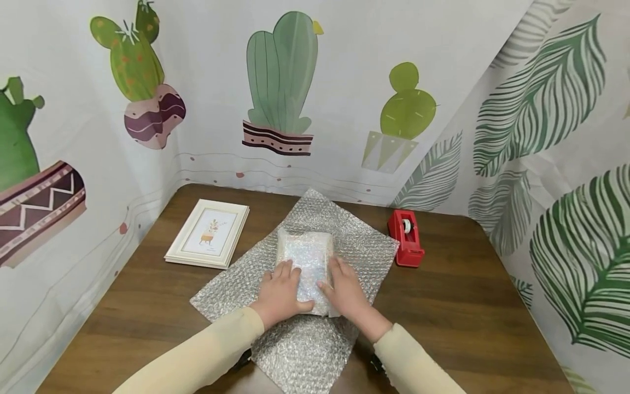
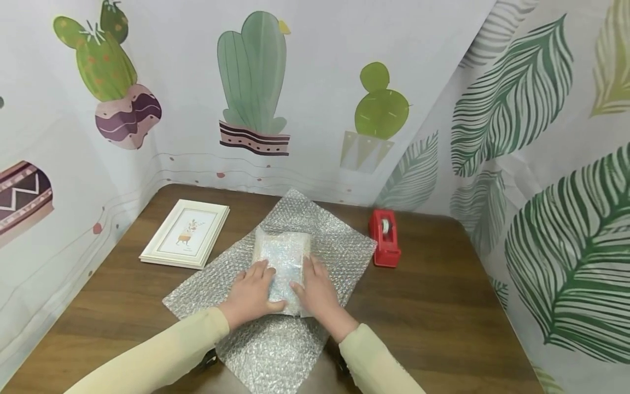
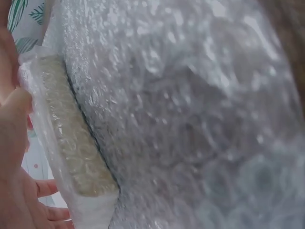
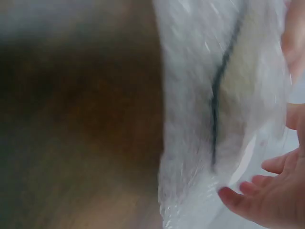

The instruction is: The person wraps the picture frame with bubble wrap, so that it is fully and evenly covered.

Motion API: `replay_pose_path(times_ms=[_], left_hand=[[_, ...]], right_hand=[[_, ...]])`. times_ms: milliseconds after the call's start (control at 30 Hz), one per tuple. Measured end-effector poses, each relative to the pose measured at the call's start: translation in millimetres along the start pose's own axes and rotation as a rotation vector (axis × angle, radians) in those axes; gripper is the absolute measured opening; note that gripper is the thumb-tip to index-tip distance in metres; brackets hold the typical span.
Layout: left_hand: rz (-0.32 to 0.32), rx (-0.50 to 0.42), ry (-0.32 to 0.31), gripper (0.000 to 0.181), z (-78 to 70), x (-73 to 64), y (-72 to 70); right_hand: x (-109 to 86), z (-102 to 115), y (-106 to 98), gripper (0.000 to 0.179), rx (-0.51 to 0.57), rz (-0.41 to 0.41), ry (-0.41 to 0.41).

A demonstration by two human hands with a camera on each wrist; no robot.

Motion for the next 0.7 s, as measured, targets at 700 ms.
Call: replay_pose_path(times_ms=[700], left_hand=[[0.096, -1.242, -0.092, 0.085, 47.0, -20.2, 4.0]], right_hand=[[-8.5, -4.0, 28.8, 0.075, 0.333, 0.065, 0.050]])
Point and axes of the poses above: each hand's wrist, its own x-axis towards the middle knuckle, its own y-axis out of the palm, z = x × y, the point moved 4 cm from there along x, towards the middle knuckle, and after that the axes turned 8 degrees about z, right-handed, at the moved point
